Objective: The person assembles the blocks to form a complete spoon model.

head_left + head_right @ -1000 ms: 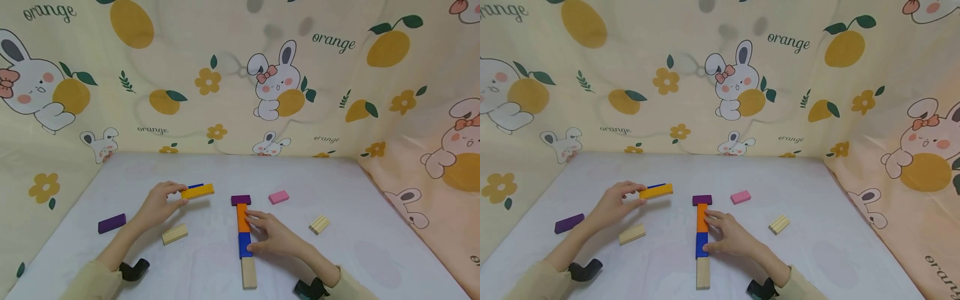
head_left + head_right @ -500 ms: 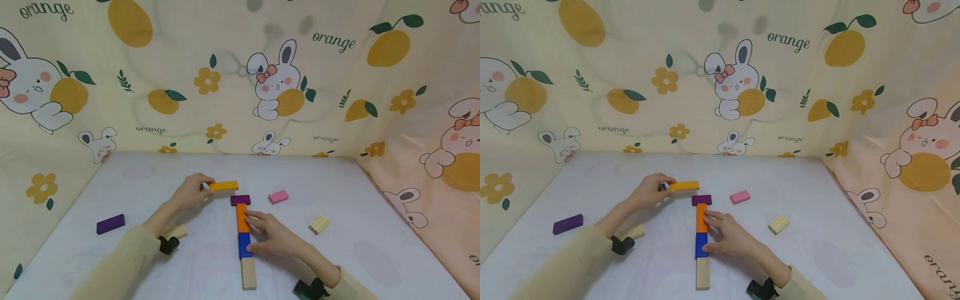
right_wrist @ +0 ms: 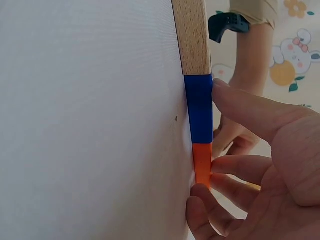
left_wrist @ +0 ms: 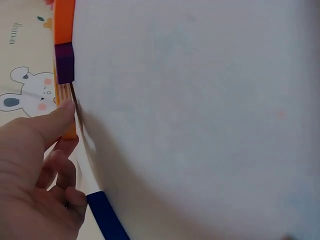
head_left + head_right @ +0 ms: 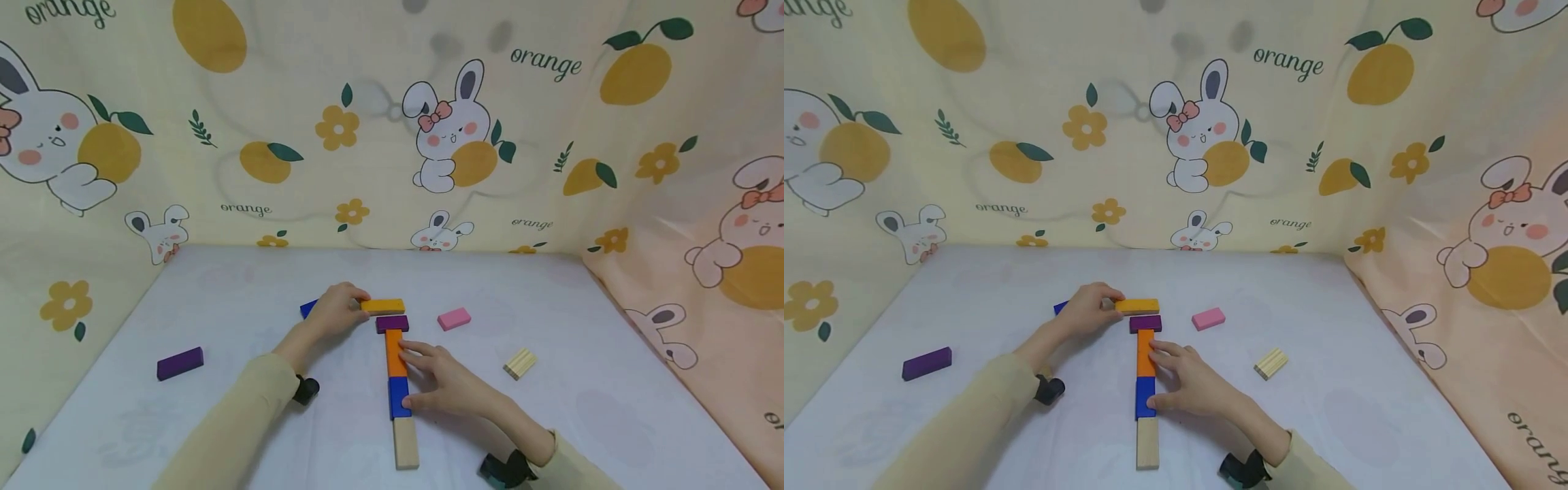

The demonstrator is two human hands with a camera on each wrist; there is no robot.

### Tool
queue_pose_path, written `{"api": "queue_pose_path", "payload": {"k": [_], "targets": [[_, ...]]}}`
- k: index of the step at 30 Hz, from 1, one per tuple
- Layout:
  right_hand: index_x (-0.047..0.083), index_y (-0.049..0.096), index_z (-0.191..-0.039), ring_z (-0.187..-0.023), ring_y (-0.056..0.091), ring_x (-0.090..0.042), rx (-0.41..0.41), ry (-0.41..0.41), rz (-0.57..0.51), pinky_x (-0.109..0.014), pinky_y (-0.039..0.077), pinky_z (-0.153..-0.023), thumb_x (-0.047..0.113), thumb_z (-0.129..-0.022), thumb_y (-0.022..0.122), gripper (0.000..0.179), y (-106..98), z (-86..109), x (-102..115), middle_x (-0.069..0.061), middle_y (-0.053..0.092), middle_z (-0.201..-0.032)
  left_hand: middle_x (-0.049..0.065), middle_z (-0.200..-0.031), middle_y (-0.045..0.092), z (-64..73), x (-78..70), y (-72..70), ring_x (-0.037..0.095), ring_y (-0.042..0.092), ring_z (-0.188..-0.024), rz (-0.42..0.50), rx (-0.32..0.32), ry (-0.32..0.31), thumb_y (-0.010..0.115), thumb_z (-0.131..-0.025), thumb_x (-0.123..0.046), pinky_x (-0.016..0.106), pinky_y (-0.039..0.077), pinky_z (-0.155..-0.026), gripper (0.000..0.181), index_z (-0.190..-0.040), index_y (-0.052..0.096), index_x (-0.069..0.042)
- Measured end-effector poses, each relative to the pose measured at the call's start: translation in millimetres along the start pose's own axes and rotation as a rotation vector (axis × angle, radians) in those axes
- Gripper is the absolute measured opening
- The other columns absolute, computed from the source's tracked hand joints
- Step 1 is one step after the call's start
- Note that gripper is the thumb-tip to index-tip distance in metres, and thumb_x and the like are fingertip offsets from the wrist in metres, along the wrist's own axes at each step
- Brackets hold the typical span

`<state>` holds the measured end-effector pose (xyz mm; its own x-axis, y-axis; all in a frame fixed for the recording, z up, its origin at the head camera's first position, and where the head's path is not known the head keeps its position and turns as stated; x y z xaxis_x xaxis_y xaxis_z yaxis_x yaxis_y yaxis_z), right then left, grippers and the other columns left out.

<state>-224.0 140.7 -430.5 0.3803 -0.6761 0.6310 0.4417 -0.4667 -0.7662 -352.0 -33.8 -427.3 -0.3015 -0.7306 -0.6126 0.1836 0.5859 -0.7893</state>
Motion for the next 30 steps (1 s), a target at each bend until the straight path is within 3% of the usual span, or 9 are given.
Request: {"api": "queue_pose_path", "payload": {"k": [3, 9, 14, 22, 30], "targets": [[0.013, 0.045, -0.148, -0.140, 0.028, -0.031, 0.004, 0.002, -0.010, -0.055, 0.034, -0.106, 0.040, -0.085, 0.077, 0.076, 0.5, 0.4, 0.0, 0.000, 0.033, -0.156, 0.002, -0.114, 0.065, -2.0, -1.8, 4.7, 0.021, 0.057, -0.106, -0.023, 0.014, 0.001, 0.076, -0.088, -0.020, 0.042, 0.043, -0.099, 0.030, -0.118, 0.072, -0.013], [0.013, 0.045, -0.148, -0.140, 0.028, -0.031, 0.007, 0.004, -0.024, -0.055, 0.034, -0.106, 0.040, -0.085, 0.077, 0.076, 0.7, 0.2, -0.5, 0.000, 0.033, -0.156, 0.000, -0.114, 0.067, -4.8, -6.6, 7.5, 0.022, 0.056, -0.112, -0.115, 0.014, 0.027, 0.076, -0.089, -0.024, 0.057, 0.028, -0.105, 0.031, -0.119, 0.073, -0.016], [0.013, 0.046, -0.148, -0.140, 0.029, -0.031, 0.000, -0.006, -0.001, -0.054, 0.035, -0.106, 0.040, -0.085, 0.077, 0.075, -0.8, -0.6, -0.2, 0.000, 0.034, -0.155, -0.001, -0.116, 0.066, -5.6, -8.1, 10.1, 0.022, 0.055, -0.115, -0.115, 0.028, 0.057, 0.074, -0.091, -0.021, 0.063, 0.025, -0.106, 0.031, -0.121, 0.072, -0.016], [0.011, 0.047, -0.147, -0.140, 0.029, -0.031, -0.003, -0.012, -0.002, -0.053, 0.036, -0.105, 0.037, -0.085, 0.078, 0.074, -0.3, 0.6, 1.4, -0.001, 0.035, -0.155, -0.001, -0.116, 0.065, -5.8, -7.4, 17.3, 0.018, 0.057, -0.109, -0.051, 0.076, 0.085, 0.071, -0.093, -0.016, 0.038, 0.045, -0.098, 0.033, -0.125, 0.069, -0.014], [0.012, 0.046, -0.148, -0.139, 0.030, -0.030, -0.003, -0.018, -0.004, -0.052, 0.035, -0.106, 0.039, -0.085, 0.077, 0.075, -0.2, 0.4, 1.4, 0.000, 0.034, -0.155, 0.000, -0.117, 0.064, -3.5, -8.1, 16.1, 0.019, 0.056, -0.112, -0.052, 0.065, 0.082, 0.071, -0.093, -0.015, 0.039, 0.044, -0.101, 0.033, -0.126, 0.069, -0.014]]}}
Point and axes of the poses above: each hand's wrist, its own z-axis away from the middle knuckle, its own y-axis out of the palm, x = y × z, the point moved 8 cm from there along -z, towards the middle knuckle
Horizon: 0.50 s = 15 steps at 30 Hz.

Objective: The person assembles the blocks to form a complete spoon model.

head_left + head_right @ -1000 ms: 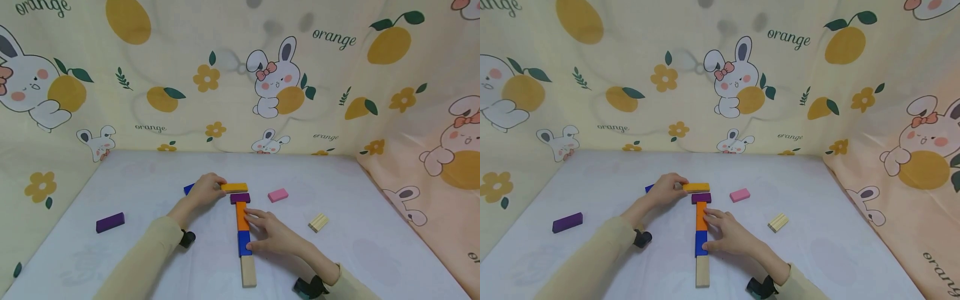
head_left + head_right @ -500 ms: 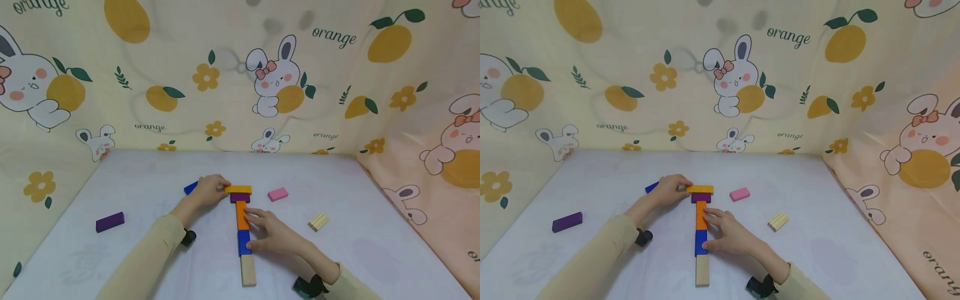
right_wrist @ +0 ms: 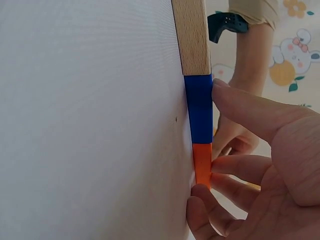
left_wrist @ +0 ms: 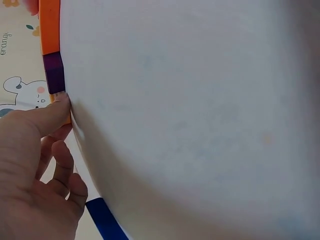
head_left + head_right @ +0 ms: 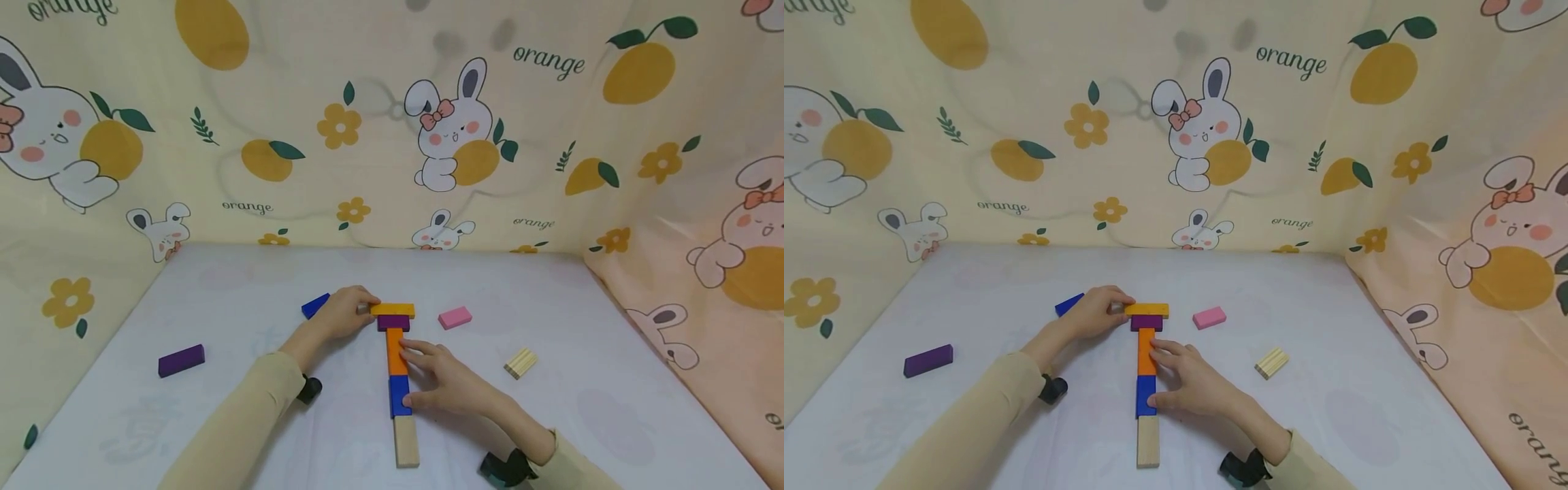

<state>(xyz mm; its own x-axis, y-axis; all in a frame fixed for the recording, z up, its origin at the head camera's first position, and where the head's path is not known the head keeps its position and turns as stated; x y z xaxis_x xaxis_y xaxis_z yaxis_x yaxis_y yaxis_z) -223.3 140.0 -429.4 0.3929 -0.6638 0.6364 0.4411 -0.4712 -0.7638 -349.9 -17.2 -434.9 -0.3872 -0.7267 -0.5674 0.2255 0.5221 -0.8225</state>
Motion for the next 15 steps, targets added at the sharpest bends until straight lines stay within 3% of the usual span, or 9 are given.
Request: {"api": "queue_pose_path", "payload": {"k": [10, 15], "targets": [[0.012, 0.046, -0.148, -0.138, 0.030, -0.032, 0.000, -0.004, -0.004, -0.054, 0.034, -0.107, 0.040, -0.085, 0.077, 0.076, -0.4, -0.8, -0.1, -0.002, 0.034, -0.155, 0.001, -0.118, 0.063, 0.8, -0.8, -1.4, 0.019, 0.056, -0.112, 0.004, 0.017, -0.001, 0.070, -0.094, -0.015, 0.039, 0.043, -0.101, 0.033, -0.127, 0.068, -0.013], [0.013, 0.046, -0.148, -0.138, 0.031, -0.032, -0.006, 0.008, -0.002, -0.054, 0.034, -0.106, 0.041, -0.084, 0.077, 0.076, -0.7, -0.9, -2.5, -0.002, 0.034, -0.155, 0.003, -0.119, 0.062, -1.3, -5.5, -1.2, 0.021, 0.054, -0.114, -0.046, 0.032, 0.035, 0.069, -0.094, -0.014, 0.039, 0.042, -0.102, 0.034, -0.127, 0.067, -0.011]]}}
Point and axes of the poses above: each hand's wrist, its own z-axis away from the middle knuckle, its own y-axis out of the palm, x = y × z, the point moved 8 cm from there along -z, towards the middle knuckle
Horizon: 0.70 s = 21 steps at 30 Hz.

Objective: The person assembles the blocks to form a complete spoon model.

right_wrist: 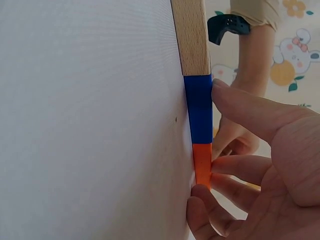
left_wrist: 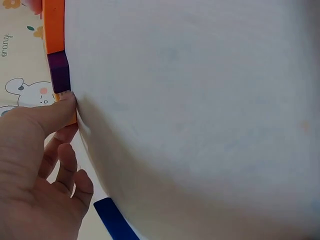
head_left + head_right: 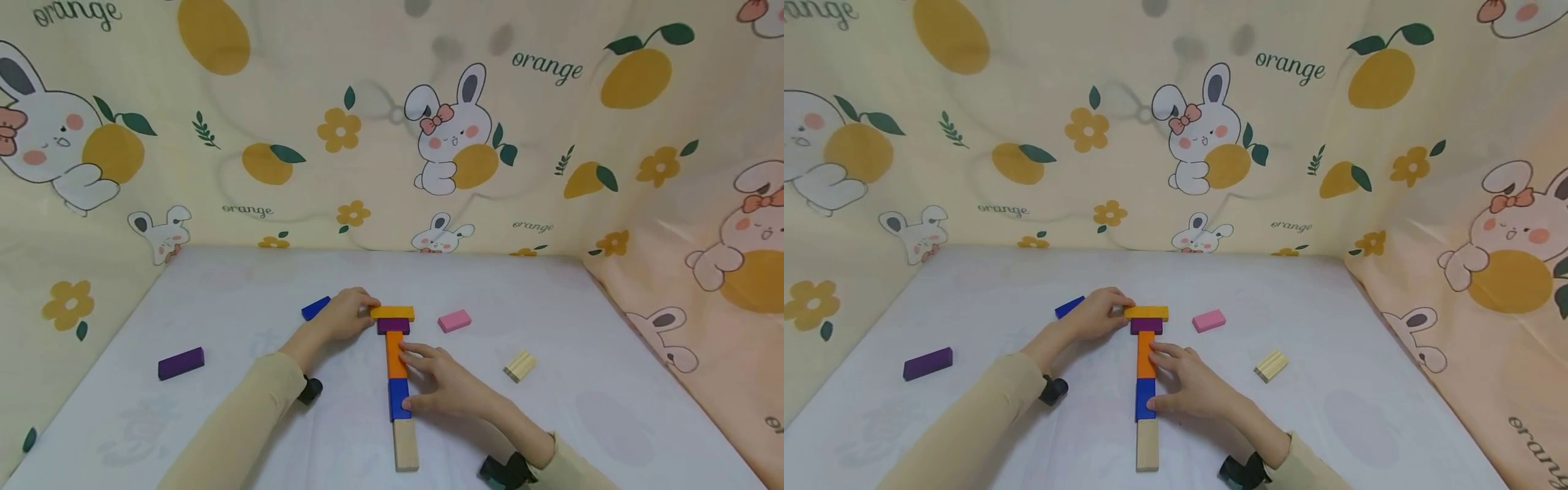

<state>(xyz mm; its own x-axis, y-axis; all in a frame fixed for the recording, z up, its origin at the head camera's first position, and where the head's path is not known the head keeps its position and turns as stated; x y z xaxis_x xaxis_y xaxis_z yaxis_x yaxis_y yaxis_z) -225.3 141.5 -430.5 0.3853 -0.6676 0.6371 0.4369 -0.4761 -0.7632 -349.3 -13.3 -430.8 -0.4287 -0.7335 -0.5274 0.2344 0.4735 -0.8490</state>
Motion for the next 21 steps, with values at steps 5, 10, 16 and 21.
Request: {"api": "queue_pose_path", "payload": {"k": [5, 10, 16, 21], "targets": [[0.013, 0.046, -0.148, -0.137, 0.032, -0.033, -0.004, 0.004, 0.000, -0.054, 0.035, -0.106, 0.042, -0.084, 0.077, 0.077, 0.5, 0.4, -0.5, -0.003, 0.035, -0.154, 0.004, -0.120, 0.062, -1.0, 0.4, 1.2, 0.021, 0.053, -0.115, -0.028, 0.000, 0.011, 0.069, -0.094, -0.015, 0.039, 0.042, -0.102, 0.033, -0.126, 0.068, -0.011], [0.013, 0.046, -0.148, -0.137, 0.032, -0.032, -0.005, 0.003, -0.007, -0.054, 0.035, -0.106, 0.041, -0.084, 0.078, 0.076, 0.5, 0.6, -0.3, -0.002, 0.035, -0.154, 0.005, -0.119, 0.062, -0.9, 1.4, 2.7, 0.022, 0.054, -0.113, -0.019, -0.001, -0.013, 0.069, -0.093, -0.014, 0.040, 0.043, -0.102, 0.032, -0.125, 0.068, -0.011], [0.013, 0.047, -0.148, -0.138, 0.032, -0.032, -0.006, 0.018, -0.025, -0.054, 0.035, -0.106, 0.040, -0.084, 0.078, 0.076, 0.8, 0.0, -0.8, -0.002, 0.035, -0.154, 0.005, -0.119, 0.059, 2.8, 1.9, 3.1, 0.023, 0.053, -0.113, 0.015, -0.010, -0.051, 0.069, -0.093, -0.014, 0.042, 0.042, -0.102, 0.032, -0.125, 0.067, -0.012], [0.013, 0.047, -0.148, -0.138, 0.031, -0.032, -0.008, 0.011, -0.028, -0.054, 0.035, -0.106, 0.039, -0.084, 0.079, 0.076, 0.6, 0.3, 0.2, -0.001, 0.035, -0.154, 0.005, -0.119, 0.059, 4.1, 0.7, 2.3, 0.023, 0.052, -0.112, 0.025, -0.019, -0.057, 0.068, -0.094, -0.014, 0.042, 0.042, -0.102, 0.031, -0.125, 0.067, -0.012]]}}
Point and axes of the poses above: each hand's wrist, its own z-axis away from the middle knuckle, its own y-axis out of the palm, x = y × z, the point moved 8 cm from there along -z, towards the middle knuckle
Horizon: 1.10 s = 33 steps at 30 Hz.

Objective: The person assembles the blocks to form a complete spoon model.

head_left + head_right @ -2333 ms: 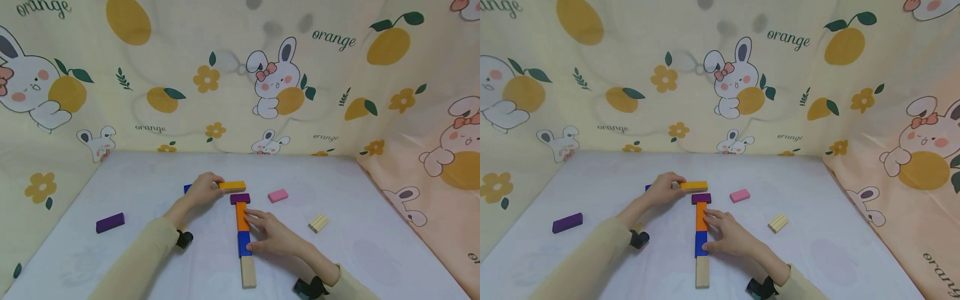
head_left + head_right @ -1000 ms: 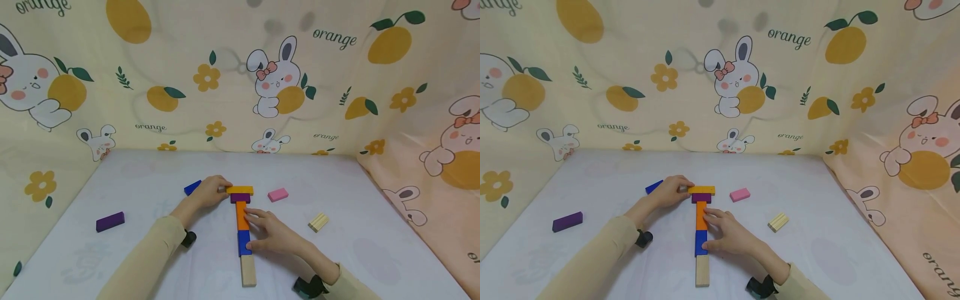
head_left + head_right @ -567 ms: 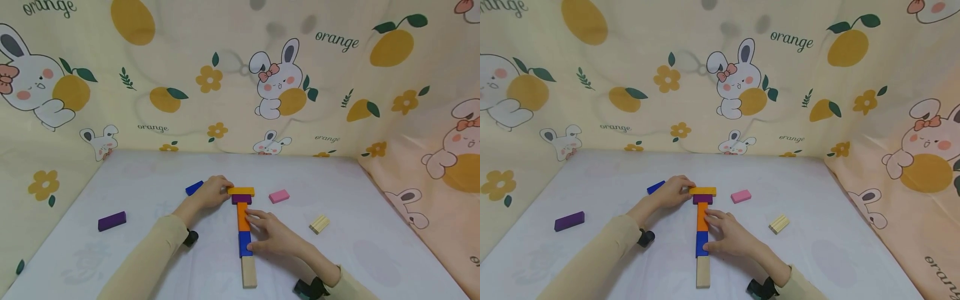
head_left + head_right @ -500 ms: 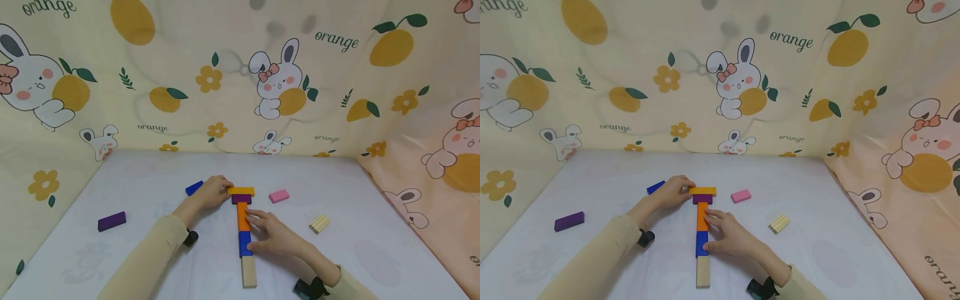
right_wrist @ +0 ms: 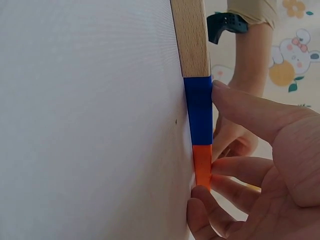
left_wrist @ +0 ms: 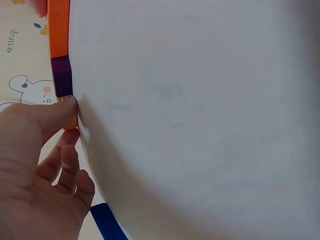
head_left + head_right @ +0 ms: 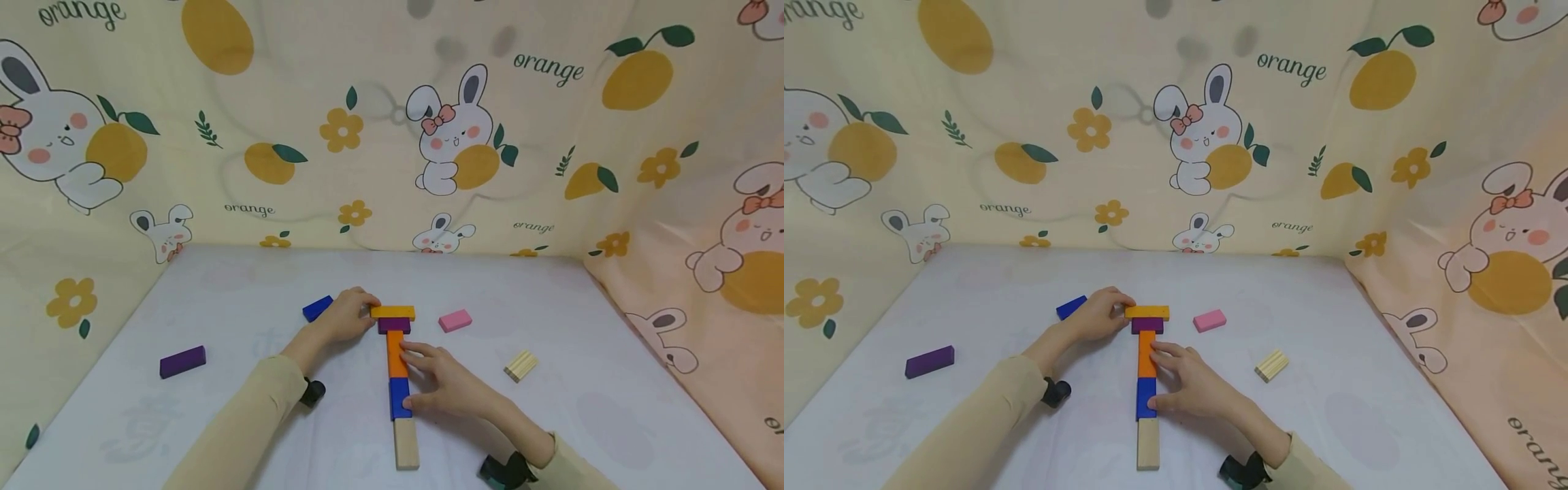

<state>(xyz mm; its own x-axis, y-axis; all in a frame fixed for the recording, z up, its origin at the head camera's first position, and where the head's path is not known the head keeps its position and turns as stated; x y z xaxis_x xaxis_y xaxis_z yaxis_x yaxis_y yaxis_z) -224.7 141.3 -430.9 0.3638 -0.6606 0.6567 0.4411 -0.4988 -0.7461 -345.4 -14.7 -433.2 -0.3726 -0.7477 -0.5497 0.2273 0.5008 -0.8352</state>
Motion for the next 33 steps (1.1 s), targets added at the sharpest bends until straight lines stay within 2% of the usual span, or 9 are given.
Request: {"api": "queue_pose_path", "payload": {"k": [12, 17, 20, 22, 24, 27, 29, 33], "targets": [[0.014, 0.046, -0.148, -0.138, 0.031, -0.032, -0.001, 0.004, -0.001, -0.054, 0.036, -0.105, 0.040, -0.083, 0.079, 0.077, 0.6, 0.5, -2.9, -0.001, 0.034, -0.155, 0.005, -0.118, 0.059, -0.3, 0.1, 1.3, 0.022, 0.054, -0.110, 0.009, 0.002, 0.004, 0.068, -0.093, -0.014, 0.041, 0.043, -0.101, 0.032, -0.125, 0.066, -0.011], [0.013, 0.046, -0.148, -0.138, 0.031, -0.032, 0.004, 0.003, 0.005, -0.054, 0.035, -0.106, 0.041, -0.084, 0.078, 0.077, 0.8, -0.2, -2.7, -0.002, 0.034, -0.155, 0.007, -0.122, 0.058, 2.2, 2.3, -1.3, 0.022, 0.054, -0.111, 0.021, -0.008, 0.003, 0.071, -0.092, -0.017, 0.040, 0.043, -0.101, 0.045, -0.133, 0.058, -0.007], [0.013, 0.046, -0.148, -0.138, 0.031, -0.032, 0.007, 0.014, 0.009, -0.055, 0.035, -0.106, 0.040, -0.084, 0.078, 0.077, 1.2, -1.4, -2.2, -0.002, 0.034, -0.155, 0.008, -0.125, 0.056, 9.1, 4.7, -9.3, 0.022, 0.054, -0.108, 0.065, -0.021, -0.007, 0.075, -0.089, -0.020, 0.039, 0.046, -0.097, 0.053, -0.136, 0.055, -0.007], [0.013, 0.046, -0.148, -0.138, 0.030, -0.032, 0.009, 0.019, 0.010, -0.055, 0.035, -0.105, 0.040, -0.084, 0.078, 0.077, 1.8, -1.9, -1.3, -0.002, 0.034, -0.155, 0.010, -0.126, 0.056, 19.4, 5.7, -20.3, 0.023, 0.054, -0.102, 0.122, -0.050, -0.003, 0.077, -0.087, -0.022, 0.038, 0.049, -0.090, 0.054, -0.135, 0.057, -0.006], [0.014, 0.046, -0.148, -0.139, 0.030, -0.032, 0.012, 0.018, 0.005, -0.055, 0.035, -0.106, 0.040, -0.084, 0.078, 0.077, 2.3, -1.8, 0.1, -0.001, 0.033, -0.155, 0.011, -0.124, 0.057, 34.4, 6.1, -35.7, 0.023, 0.054, -0.094, 0.166, -0.101, 0.028, 0.078, -0.087, -0.023, 0.037, 0.050, -0.083, 0.049, -0.130, 0.061, -0.006], [0.013, 0.046, -0.148, -0.138, 0.030, -0.031, 0.013, 0.013, 0.010, -0.054, 0.035, -0.106, 0.039, -0.084, 0.078, 0.077, 2.2, -1.2, 1.9, -0.001, 0.034, -0.155, 0.010, -0.122, 0.060, 61.5, 9.9, -62.0, 0.022, 0.054, -0.089, 0.198, -0.196, 0.075, 0.078, -0.086, -0.025, 0.035, 0.049, -0.075, 0.041, -0.122, 0.067, -0.008], [0.013, 0.046, -0.148, -0.138, 0.031, -0.031, 0.008, 0.016, 0.012, -0.054, 0.035, -0.106, 0.038, -0.084, 0.079, 0.076, 0.9, -0.7, 2.2, -0.002, 0.034, -0.155, 0.008, -0.120, 0.061, 78.2, 15.3, -77.1, 0.021, 0.055, -0.088, 0.205, -0.238, 0.091, 0.078, -0.087, -0.026, 0.035, 0.049, -0.073, 0.037, -0.118, 0.069, -0.010], [0.012, 0.046, -0.148, -0.138, 0.031, -0.031, 0.006, 0.024, 0.011, -0.054, 0.036, -0.105, 0.037, -0.084, 0.079, 0.076, -0.6, 0.3, 1.6, -0.003, 0.034, -0.155, 0.002, -0.117, 0.063, 106.4, 32.7, -96.2, 0.020, 0.057, -0.091, 0.223, -0.246, 0.063, 0.077, -0.088, -0.031, 0.036, 0.049, -0.072, 0.032, -0.116, 0.071, -0.016]]}}
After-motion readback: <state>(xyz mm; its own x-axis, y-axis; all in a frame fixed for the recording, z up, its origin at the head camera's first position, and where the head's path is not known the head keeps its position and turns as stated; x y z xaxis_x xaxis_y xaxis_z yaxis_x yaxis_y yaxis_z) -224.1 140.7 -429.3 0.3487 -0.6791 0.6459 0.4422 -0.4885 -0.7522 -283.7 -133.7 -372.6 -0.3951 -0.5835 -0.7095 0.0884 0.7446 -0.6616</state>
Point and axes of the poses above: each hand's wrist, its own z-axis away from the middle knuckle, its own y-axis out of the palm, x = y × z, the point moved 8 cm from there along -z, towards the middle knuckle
